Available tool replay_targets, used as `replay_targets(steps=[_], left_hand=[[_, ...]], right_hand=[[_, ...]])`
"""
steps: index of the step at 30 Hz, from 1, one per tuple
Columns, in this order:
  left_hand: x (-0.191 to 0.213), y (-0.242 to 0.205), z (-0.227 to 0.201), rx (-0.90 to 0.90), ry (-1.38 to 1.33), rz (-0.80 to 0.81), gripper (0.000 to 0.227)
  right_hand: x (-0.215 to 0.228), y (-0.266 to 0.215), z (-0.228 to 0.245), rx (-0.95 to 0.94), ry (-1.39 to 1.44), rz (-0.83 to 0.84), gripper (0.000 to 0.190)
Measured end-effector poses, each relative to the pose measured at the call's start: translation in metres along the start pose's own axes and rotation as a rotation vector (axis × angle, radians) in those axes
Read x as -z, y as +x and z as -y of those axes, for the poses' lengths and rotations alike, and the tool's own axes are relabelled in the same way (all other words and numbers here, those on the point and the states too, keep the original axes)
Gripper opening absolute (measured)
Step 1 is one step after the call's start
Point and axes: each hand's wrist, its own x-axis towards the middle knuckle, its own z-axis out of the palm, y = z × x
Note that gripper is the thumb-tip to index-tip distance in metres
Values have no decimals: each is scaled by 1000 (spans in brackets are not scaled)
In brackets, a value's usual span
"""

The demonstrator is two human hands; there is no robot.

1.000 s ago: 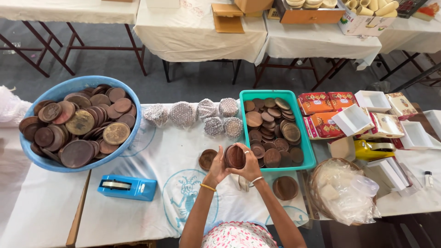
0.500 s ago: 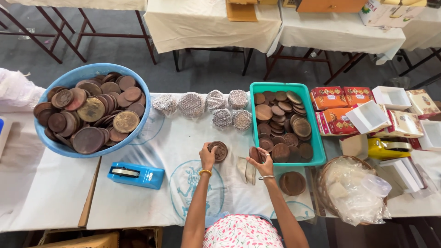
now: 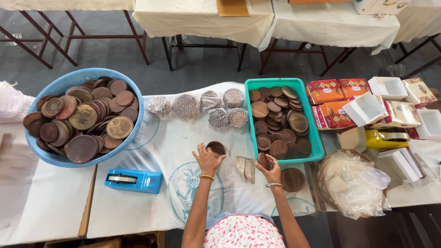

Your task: The person wraps small, round, brown ceramic plates in bubble wrap using both hands. They pick up a plate, cover it with a sheet of bubble wrap, and fold the edges to secure it. The wrapped plates are placed in a row on the table, while unwrapped plates are stored in a blue basin and a green tray.

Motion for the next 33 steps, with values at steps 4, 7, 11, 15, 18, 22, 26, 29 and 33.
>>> replay_targets(steps=[4,7,11,15,18,22,26,29,33], left_hand=[[7,6,-17,82,185,258,99],[20,12,-25,46,265,196,109],[41,15,-20,-11,266,381,117],[51,6,-5,-64,28,253,108],[24,2,7,-269,-139,-107,107],[6,1,7,-281,-144,-124,110],[1,3,10,-210,-86,-3,108],[12,3,9,-166,-45,76,100],[17,2,5,-189,-39,17,92]], right_hand=[[0,-6,3,52,-109,-21,86],[-1,-7,8,63,-182,-21,87],[-1,-7,4,69,-161,-19,89],[0,-6,2,85,-181,-40,87],[0,-8,1,88,-156,-43,88],[0,-10,6,110,-200,-54,87],[5,-8,2,95,-198,-59,86],[4,-7,1,84,-182,-47,88],[3,-8,4,65,-196,-51,88]])
